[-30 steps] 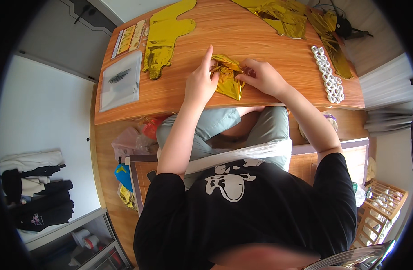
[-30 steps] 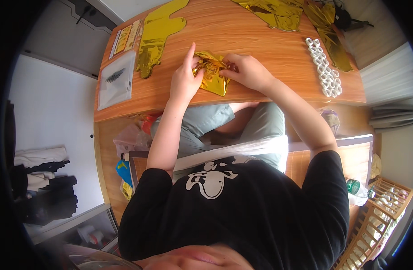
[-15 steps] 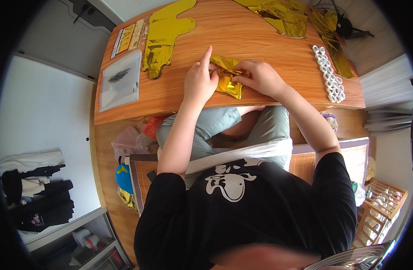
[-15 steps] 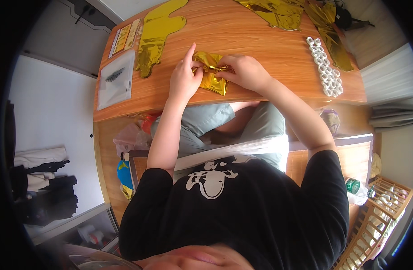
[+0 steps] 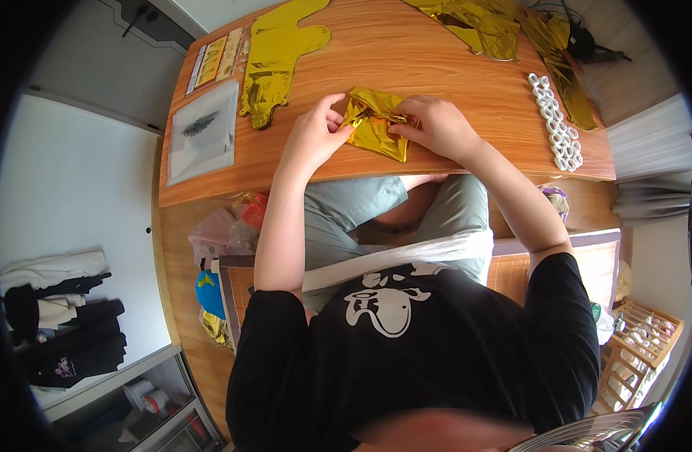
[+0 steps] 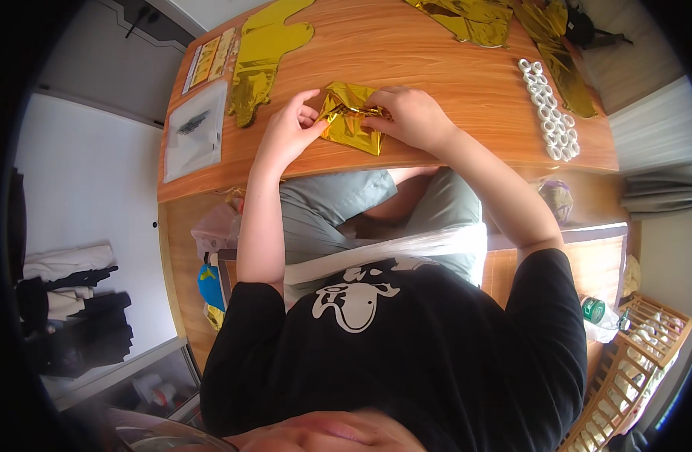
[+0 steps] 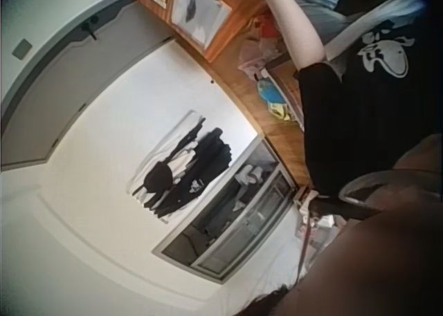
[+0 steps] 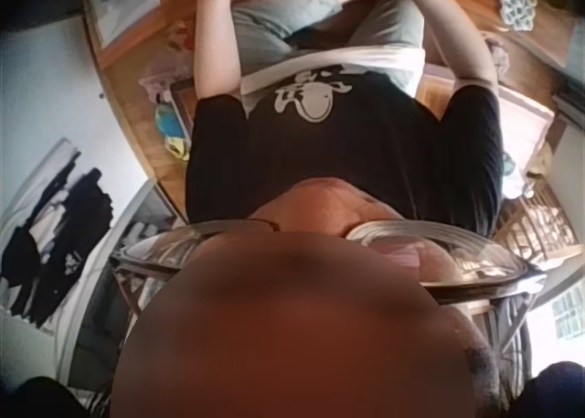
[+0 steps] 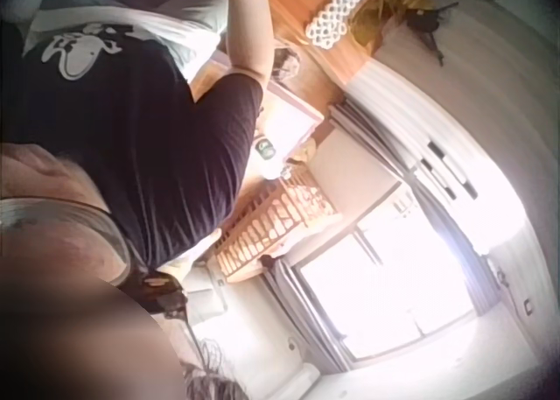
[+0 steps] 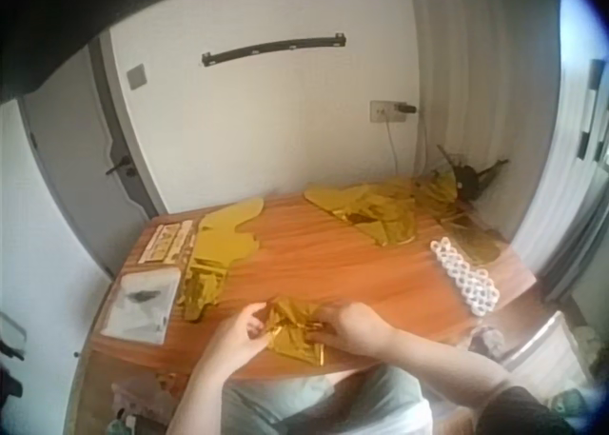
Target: Folding a gold foil letter balloon on a desk for packaging.
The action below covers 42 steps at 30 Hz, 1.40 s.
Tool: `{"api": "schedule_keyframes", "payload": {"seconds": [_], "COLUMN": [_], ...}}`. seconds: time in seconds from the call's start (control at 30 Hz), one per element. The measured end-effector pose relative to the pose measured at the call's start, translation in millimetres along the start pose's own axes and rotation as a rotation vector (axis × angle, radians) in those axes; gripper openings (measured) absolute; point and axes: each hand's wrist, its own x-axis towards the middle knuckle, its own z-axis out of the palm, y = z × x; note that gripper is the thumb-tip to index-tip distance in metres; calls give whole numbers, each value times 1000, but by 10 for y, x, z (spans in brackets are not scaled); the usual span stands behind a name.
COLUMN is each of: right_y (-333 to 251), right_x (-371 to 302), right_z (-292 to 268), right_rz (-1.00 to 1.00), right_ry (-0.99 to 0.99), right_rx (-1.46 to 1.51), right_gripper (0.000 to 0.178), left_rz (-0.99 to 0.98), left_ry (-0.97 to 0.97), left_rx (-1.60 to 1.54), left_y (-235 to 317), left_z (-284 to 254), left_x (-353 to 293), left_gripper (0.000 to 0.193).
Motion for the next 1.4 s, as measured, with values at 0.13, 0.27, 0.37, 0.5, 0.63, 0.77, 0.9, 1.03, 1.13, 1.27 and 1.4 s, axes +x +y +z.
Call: {"api": "schedule_keyframes", "payload": {"seconds": [0.13, 0.27, 0.37, 0.5, 0.63, 0.77, 0.9, 1.03, 1.13, 1.27, 1.4], "right_y": [-17, -22, -32, 1, 54, 17, 26, -8, 3, 41, 61], "right_x": [14, 16, 17, 30, 46, 43, 47, 45, 57, 158, 217], "right_z": [6, 12, -18, -16, 44, 37, 43, 14, 8, 9, -2], "right_rz": [19, 10, 21, 102, 74, 83, 68, 105, 156, 329, 352], "right_ry": [-10, 12, -6, -16, 51, 27, 39, 19, 42, 61, 79], "right_rx": [-10, -9, -2, 52, 140, 120, 151, 158, 163, 223, 256], "right_gripper": [33, 33, 32, 32, 32, 32, 31, 30, 28, 28, 31], "left_rz": [1, -39, -58, -25, -14, -86, -56, -20, -8, 36, 139], "left_ry": [55, 66, 99, 134, 137, 103, 113, 85, 87, 112, 147], "left_rx": [15, -51, -70, 9, -19, -60, -92, -90, -93, 6, 72], "left_y": [24, -54, -74, -69, -104, -73, -114, -126, -123, -68, -36], "left_z": [24, 68, 72, 111, 121, 62, 63, 54, 81, 99, 114], "left_x": [14, 29, 18, -24, -51, -70, -37, -45, -49, -69, -48], "left_gripper": [52, 48, 44, 36, 34, 37, 37, 35, 35, 37, 41]}}
